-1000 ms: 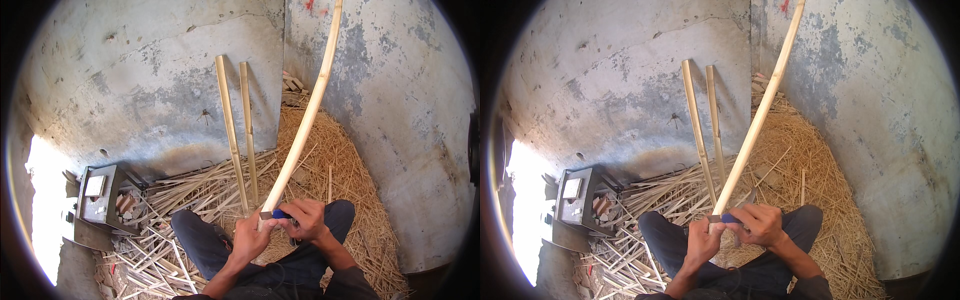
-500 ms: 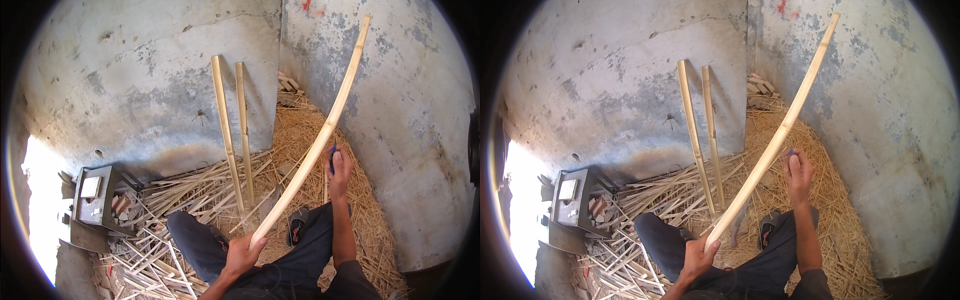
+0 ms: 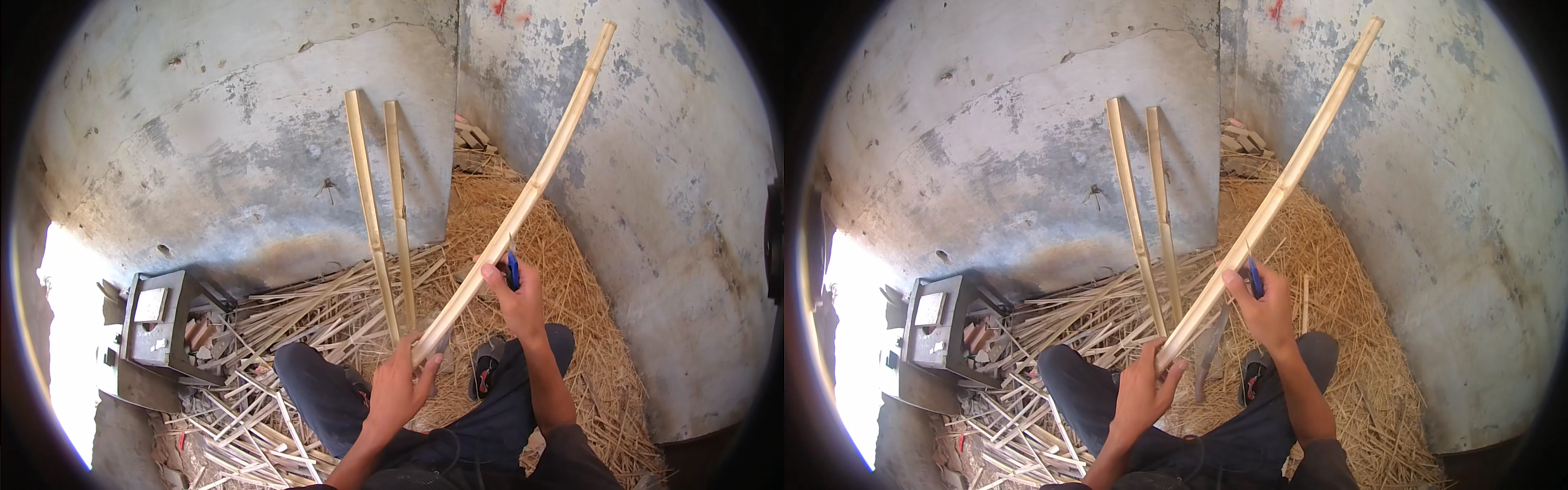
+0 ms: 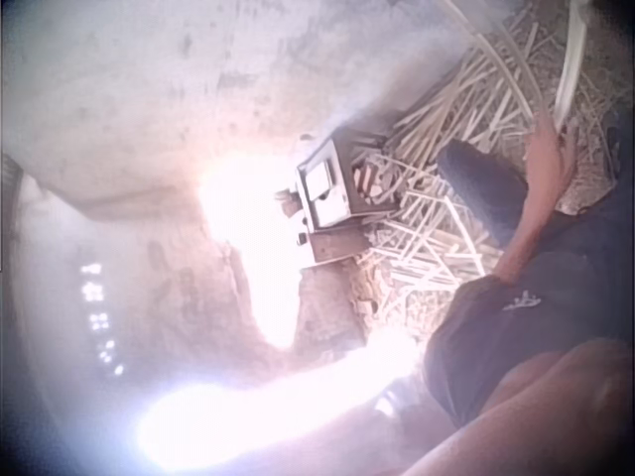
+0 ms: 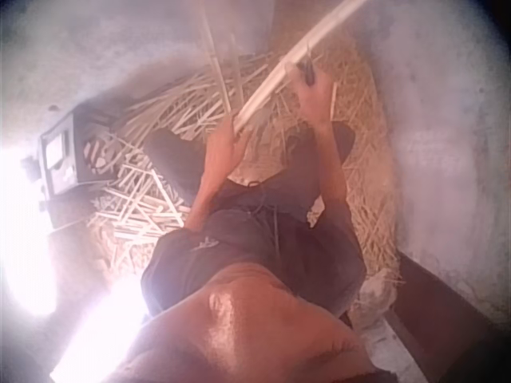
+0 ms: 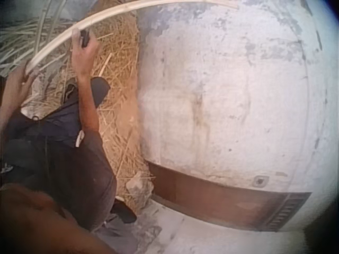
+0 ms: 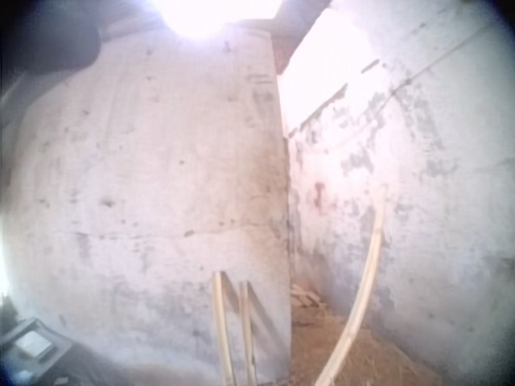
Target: The person sits on a straw-covered floor and uses a knife to shave the surface of a long bamboo stick. They hold the stick with one hand and scrape along its length with the other, removing thin strips of material. The person rotates the stick to work on different sides and occasionally inspects the smoothed surface.
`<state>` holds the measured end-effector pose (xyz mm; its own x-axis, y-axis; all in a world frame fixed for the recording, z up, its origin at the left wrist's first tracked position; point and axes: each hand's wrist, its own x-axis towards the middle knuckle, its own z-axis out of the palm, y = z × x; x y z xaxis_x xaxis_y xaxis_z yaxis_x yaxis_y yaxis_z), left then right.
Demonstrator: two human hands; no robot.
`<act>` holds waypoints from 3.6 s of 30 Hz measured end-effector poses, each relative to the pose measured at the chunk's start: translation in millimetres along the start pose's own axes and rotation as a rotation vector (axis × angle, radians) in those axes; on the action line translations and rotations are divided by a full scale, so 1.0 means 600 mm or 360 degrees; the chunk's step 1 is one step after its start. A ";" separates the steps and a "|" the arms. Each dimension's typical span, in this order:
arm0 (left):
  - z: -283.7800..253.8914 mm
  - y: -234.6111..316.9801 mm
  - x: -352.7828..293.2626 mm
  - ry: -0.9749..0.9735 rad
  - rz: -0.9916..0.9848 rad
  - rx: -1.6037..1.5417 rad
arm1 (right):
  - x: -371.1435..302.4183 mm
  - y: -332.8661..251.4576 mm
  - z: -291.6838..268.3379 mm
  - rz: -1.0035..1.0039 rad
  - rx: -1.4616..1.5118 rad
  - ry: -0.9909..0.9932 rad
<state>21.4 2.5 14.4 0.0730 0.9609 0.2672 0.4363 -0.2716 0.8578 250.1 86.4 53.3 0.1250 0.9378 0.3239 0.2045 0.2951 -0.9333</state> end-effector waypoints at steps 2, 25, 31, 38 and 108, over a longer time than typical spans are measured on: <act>-0.011 0.026 0.022 -0.0159 -0.0164 -0.0026 | 0.009 -0.029 0.004 -0.0026 0.0059 0.0024; -0.002 0.045 0.031 0.0034 0.0100 -0.0555 | -0.097 -0.023 0.030 -0.1296 -0.0878 -0.0264; -0.001 0.058 0.029 0.0127 0.0020 -0.0690 | -0.102 -0.032 0.039 -0.1249 -0.0894 -0.0231; -0.001 0.046 0.031 0.0083 0.0137 -0.0391 | -0.103 -0.034 0.042 -0.1228 -0.0863 -0.0197; -0.002 0.035 0.012 0.0113 -0.0122 -0.0463 | -0.127 -0.012 0.051 -0.1111 -0.0996 0.0015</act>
<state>30.1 3.7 34.6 -0.0173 0.9758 0.2181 0.1623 -0.2125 0.9636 209.3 18.7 30.8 -0.2159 0.5831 0.7832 0.7209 0.6361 -0.2749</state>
